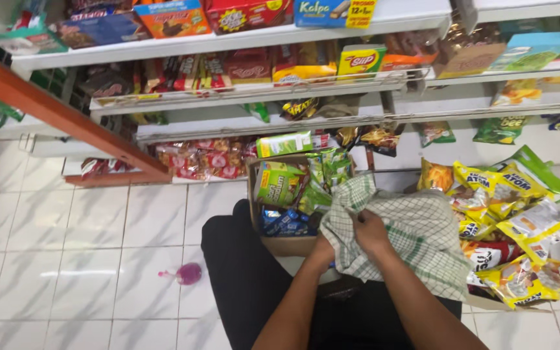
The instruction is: The person sits on the floor in front of a store shelf and wipes blue snack packages with a cloth. They then place the packages onto the shelf, arranging them neatly among other items.
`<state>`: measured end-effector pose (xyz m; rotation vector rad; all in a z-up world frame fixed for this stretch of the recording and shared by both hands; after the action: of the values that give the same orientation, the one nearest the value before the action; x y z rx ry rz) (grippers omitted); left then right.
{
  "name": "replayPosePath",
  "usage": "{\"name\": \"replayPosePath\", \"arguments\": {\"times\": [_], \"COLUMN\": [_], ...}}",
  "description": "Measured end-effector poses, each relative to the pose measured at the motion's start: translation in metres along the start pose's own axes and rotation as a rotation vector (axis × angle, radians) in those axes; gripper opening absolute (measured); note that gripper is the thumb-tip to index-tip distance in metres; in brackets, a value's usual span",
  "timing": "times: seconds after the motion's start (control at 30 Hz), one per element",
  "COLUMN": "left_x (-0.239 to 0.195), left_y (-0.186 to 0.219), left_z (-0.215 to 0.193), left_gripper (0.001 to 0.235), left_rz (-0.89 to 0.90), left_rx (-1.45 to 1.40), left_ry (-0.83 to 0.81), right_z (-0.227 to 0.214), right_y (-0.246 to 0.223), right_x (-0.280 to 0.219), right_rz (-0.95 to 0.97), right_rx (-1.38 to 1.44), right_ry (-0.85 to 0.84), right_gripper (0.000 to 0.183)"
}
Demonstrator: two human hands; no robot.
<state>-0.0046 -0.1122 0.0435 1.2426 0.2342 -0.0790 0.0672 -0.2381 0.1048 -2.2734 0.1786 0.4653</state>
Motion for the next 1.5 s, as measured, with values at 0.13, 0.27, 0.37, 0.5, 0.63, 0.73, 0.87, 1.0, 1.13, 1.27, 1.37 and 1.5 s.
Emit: {"name": "replayPosePath", "arguments": {"times": [0.13, 0.27, 0.37, 0.5, 0.63, 0.73, 0.87, 1.0, 1.13, 1.27, 1.37, 1.5], "left_x": [-0.009, -0.009, -0.017, -0.018, -0.022, -0.02, -0.016, -0.016, -0.012, -0.009, -0.017, -0.021], "left_y": [0.009, 0.023, 0.031, 0.036, 0.048, 0.058, 0.052, 0.054, 0.043, 0.038, 0.057, 0.075], "left_z": [0.015, 0.018, 0.02, 0.021, 0.02, 0.021, 0.03, 0.021, 0.011, 0.023, 0.034, 0.033], "left_gripper": [0.068, 0.059, 0.053, 0.051, 0.057, 0.057, 0.058, 0.055, 0.058, 0.07, 0.062, 0.065], "left_rz": [0.192, -0.106, -0.104, -0.147, -0.114, -0.076, -0.033, 0.331, 0.304, 0.135, 0.48, 0.565], "left_rx": [0.219, -0.146, -0.128, -0.064, -0.049, -0.019, -0.043, 0.465, 0.701, 0.755, 0.598, 0.707], "left_ry": [-0.144, -0.018, -0.087, -0.188, -0.111, -0.077, -0.066, -0.061, 0.074, 0.035, 0.048, 0.01], "right_z": [0.002, 0.009, 0.007, -0.003, -0.002, 0.005, 0.003, 0.002, 0.013, 0.006, -0.007, -0.013], "right_y": [0.009, 0.015, 0.015, 0.001, 0.0, 0.003, 0.007, 0.014, 0.02, 0.01, -0.008, -0.021], "right_x": [0.009, 0.008, 0.01, 0.001, 0.001, 0.005, 0.011, 0.02, 0.019, 0.013, 0.004, -0.01], "right_rz": [0.178, -0.176, -0.01, 0.185, 0.113, 0.006, -0.049, 0.101, -0.018, -0.1, -0.135, 0.141], "right_rx": [0.677, 0.198, 0.142, 0.941, 0.715, 0.31, 0.432, 0.688, 0.079, 0.116, 0.402, 0.843], "right_ry": [-0.009, -0.065, -0.055, -0.144, -0.157, -0.077, 0.04, 0.004, 0.006, 0.033, -0.041, -0.2], "right_gripper": [0.03, 0.022, 0.015, 0.02, 0.025, 0.02, 0.018, 0.028, 0.024, 0.028, 0.028, 0.03]}}
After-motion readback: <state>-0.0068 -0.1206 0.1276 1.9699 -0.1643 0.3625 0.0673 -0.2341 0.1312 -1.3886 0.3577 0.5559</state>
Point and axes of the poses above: each hand's wrist, its own x-axis towards the middle knuckle, its own z-axis out of the palm, y = z × x, the point moved 2 cm from there along x, towards the middle knuckle, and after that the axes turned 10 degrees about z, right-handed, at the moved point
